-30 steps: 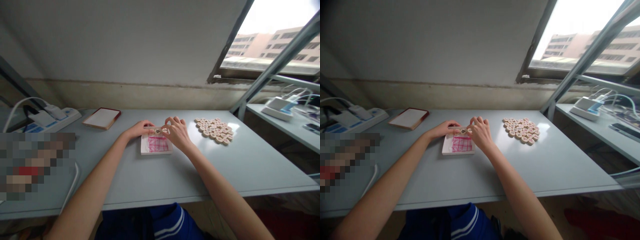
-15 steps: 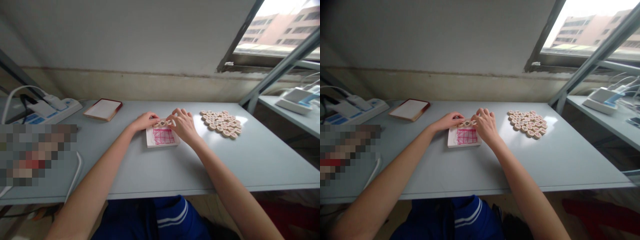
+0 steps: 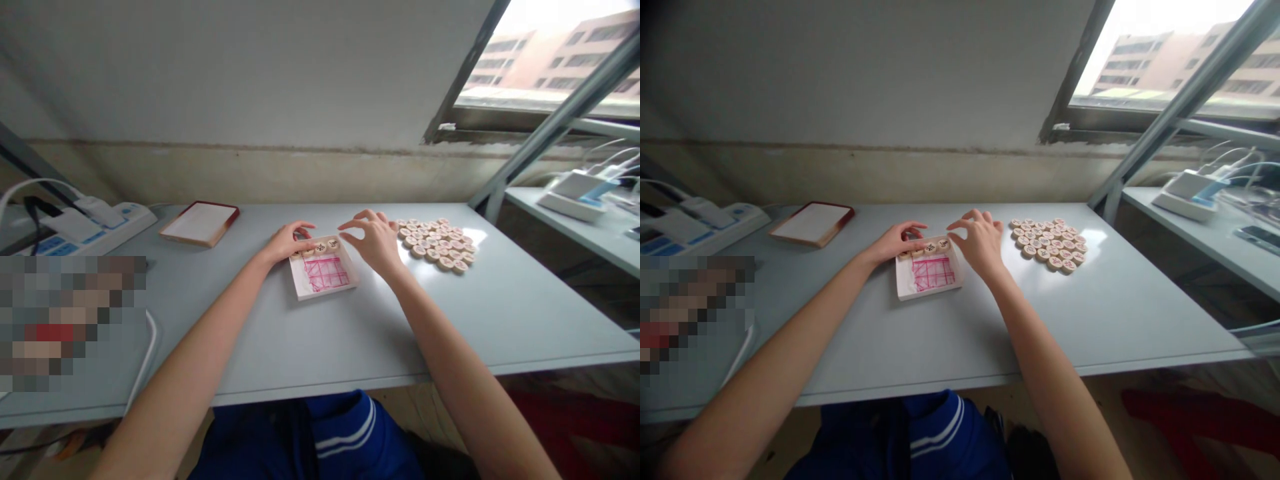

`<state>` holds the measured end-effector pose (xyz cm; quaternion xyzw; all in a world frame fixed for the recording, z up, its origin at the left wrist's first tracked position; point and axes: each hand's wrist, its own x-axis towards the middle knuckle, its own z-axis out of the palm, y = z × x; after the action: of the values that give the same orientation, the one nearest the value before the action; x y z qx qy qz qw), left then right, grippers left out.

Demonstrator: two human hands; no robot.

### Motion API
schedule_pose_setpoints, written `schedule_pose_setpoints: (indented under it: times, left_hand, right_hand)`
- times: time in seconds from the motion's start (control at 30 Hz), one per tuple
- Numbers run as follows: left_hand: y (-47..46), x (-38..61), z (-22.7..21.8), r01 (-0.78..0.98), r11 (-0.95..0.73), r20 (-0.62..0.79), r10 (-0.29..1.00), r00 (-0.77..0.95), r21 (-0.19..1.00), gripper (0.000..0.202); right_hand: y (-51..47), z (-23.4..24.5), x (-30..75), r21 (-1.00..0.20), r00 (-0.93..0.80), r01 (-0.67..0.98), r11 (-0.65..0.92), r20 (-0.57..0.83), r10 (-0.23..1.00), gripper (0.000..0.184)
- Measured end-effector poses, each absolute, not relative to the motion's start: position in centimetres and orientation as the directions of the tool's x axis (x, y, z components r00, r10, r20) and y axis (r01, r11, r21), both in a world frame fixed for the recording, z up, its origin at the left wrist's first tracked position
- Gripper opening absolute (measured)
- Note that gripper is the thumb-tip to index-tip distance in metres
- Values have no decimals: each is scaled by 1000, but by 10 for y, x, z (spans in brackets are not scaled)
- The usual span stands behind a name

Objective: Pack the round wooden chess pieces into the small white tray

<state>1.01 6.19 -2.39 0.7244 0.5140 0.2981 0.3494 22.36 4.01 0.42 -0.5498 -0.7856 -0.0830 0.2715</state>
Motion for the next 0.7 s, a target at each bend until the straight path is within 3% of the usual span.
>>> schedule_pose_setpoints:
  times: [0.13, 0.33, 0.5, 0.6, 0.7]
  left_hand:
    - [61, 17, -26, 609, -188, 78, 976, 203, 771, 53]
    - [58, 23, -28, 719, -210, 127, 977, 169, 662, 58]
    - [64, 19, -26, 537, -148, 83, 986, 143, 831, 57]
    - [67, 13, -21, 336, -67, 28, 992, 119, 939, 62]
    - [66, 5, -16, 263, -87, 30, 976, 215, 961, 60]
  right_hand:
    - [57, -3, 257, -245, 98, 966, 76, 624, 776, 24]
    - [71, -31, 286, -176, 191, 978, -107, 580, 791, 41]
    - [75, -44, 290, -108, 173, 985, -137, 483, 859, 44]
    - [73, -43, 290, -100, 140, 990, -103, 505, 852, 36]
    - [70, -38, 287, -131, 90, 991, -20, 554, 827, 26]
